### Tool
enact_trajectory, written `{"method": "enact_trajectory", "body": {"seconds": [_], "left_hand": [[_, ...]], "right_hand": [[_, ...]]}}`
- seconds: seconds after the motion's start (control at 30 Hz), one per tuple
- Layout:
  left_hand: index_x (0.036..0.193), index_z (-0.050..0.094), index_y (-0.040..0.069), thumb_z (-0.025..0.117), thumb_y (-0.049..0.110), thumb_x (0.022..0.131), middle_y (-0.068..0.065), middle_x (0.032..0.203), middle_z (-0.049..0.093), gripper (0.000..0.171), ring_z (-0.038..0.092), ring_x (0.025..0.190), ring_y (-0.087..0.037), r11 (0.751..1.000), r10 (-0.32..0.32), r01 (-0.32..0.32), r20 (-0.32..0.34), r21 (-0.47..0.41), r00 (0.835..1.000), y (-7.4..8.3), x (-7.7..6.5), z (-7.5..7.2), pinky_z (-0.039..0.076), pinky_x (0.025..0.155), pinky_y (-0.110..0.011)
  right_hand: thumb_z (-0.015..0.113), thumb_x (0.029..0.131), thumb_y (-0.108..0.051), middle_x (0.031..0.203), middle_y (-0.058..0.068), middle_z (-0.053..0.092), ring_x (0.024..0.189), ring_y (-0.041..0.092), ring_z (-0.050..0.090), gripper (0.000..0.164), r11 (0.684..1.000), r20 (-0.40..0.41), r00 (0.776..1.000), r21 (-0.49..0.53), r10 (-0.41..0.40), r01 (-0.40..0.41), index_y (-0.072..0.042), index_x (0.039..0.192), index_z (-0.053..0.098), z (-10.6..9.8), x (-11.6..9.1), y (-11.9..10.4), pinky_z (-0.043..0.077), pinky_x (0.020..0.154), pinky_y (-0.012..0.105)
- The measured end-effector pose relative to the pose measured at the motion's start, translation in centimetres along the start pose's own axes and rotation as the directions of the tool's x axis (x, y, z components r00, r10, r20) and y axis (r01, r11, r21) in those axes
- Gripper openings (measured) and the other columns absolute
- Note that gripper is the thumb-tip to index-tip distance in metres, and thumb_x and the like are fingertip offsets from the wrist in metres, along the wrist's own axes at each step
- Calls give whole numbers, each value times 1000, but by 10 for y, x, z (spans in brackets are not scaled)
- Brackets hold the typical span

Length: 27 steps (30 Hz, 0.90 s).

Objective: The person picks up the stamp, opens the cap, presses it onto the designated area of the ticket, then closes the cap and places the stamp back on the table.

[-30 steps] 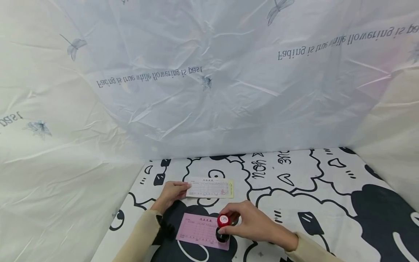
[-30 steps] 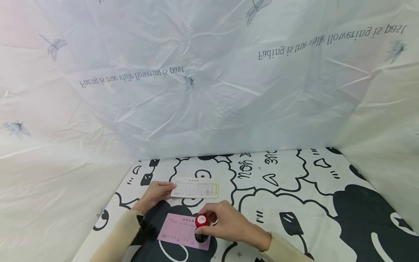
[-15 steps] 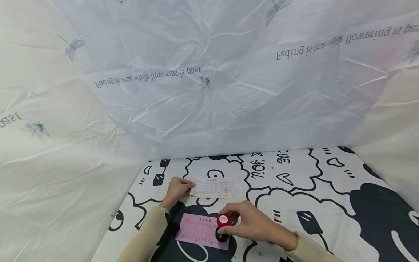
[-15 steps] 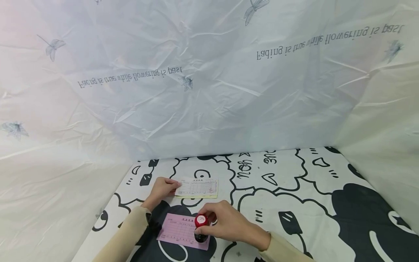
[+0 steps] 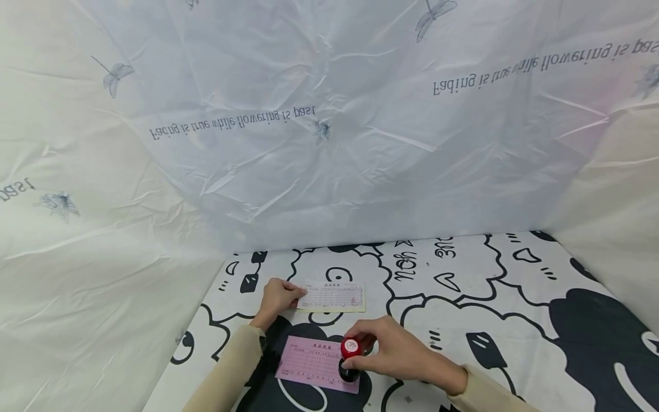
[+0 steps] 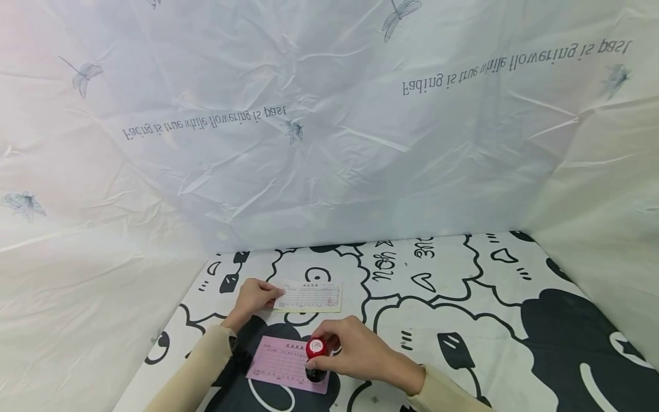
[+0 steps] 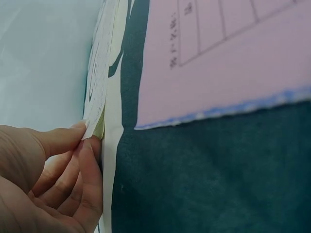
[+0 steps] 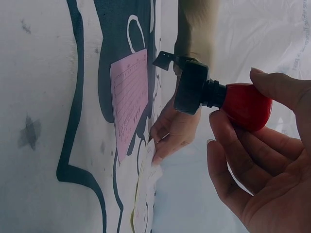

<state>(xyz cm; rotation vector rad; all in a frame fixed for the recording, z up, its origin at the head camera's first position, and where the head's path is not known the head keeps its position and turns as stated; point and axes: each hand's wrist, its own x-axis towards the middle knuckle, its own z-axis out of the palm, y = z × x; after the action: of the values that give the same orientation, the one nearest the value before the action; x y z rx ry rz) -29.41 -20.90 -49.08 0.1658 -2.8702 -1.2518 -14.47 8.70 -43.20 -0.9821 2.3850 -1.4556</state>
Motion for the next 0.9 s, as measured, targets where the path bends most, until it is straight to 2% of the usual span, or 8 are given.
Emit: {"method": "enact_trajectory", "body": {"seconds": [0.47,0.63,0.77,0.9], "left_hand": [[86,83,3,85,20,87,-3,69,74,17,63,59,-11,998,53,-53,-3,43,999,-2,-4,1,50,53,-23],[85,81,4,86,21,86,-4,76,75,17,62,64,-14,990,103,-99,-38,103,994,-5,-8,-6,47,56,-24],[85,79,7,85,18,87,-4,79,75,12,60,65,-12,971,198,-186,-68,149,978,-5,-20,-15,46,56,-24],[86,78,10,81,12,90,0,78,73,6,59,68,-8,931,339,-329,-39,159,940,-2,-39,-25,48,61,-23]], "right_hand": [[85,90,-38,96,-14,76,83,-3,67,29,1000,0,1000,-18,11,-11,-21,111,76,0,1,-1,61,79,23],[84,90,-38,96,-13,76,83,-3,67,31,1000,0,1000,-16,6,-6,-17,112,76,1,1,-2,61,79,23],[84,90,-38,96,-13,76,83,-3,67,30,1000,-1,1000,-12,2,-2,-18,112,76,1,2,-2,61,79,23],[84,90,-38,96,-14,76,83,-3,67,31,1000,-3,1000,-18,9,-9,-18,112,76,1,1,-3,61,79,23]]}}
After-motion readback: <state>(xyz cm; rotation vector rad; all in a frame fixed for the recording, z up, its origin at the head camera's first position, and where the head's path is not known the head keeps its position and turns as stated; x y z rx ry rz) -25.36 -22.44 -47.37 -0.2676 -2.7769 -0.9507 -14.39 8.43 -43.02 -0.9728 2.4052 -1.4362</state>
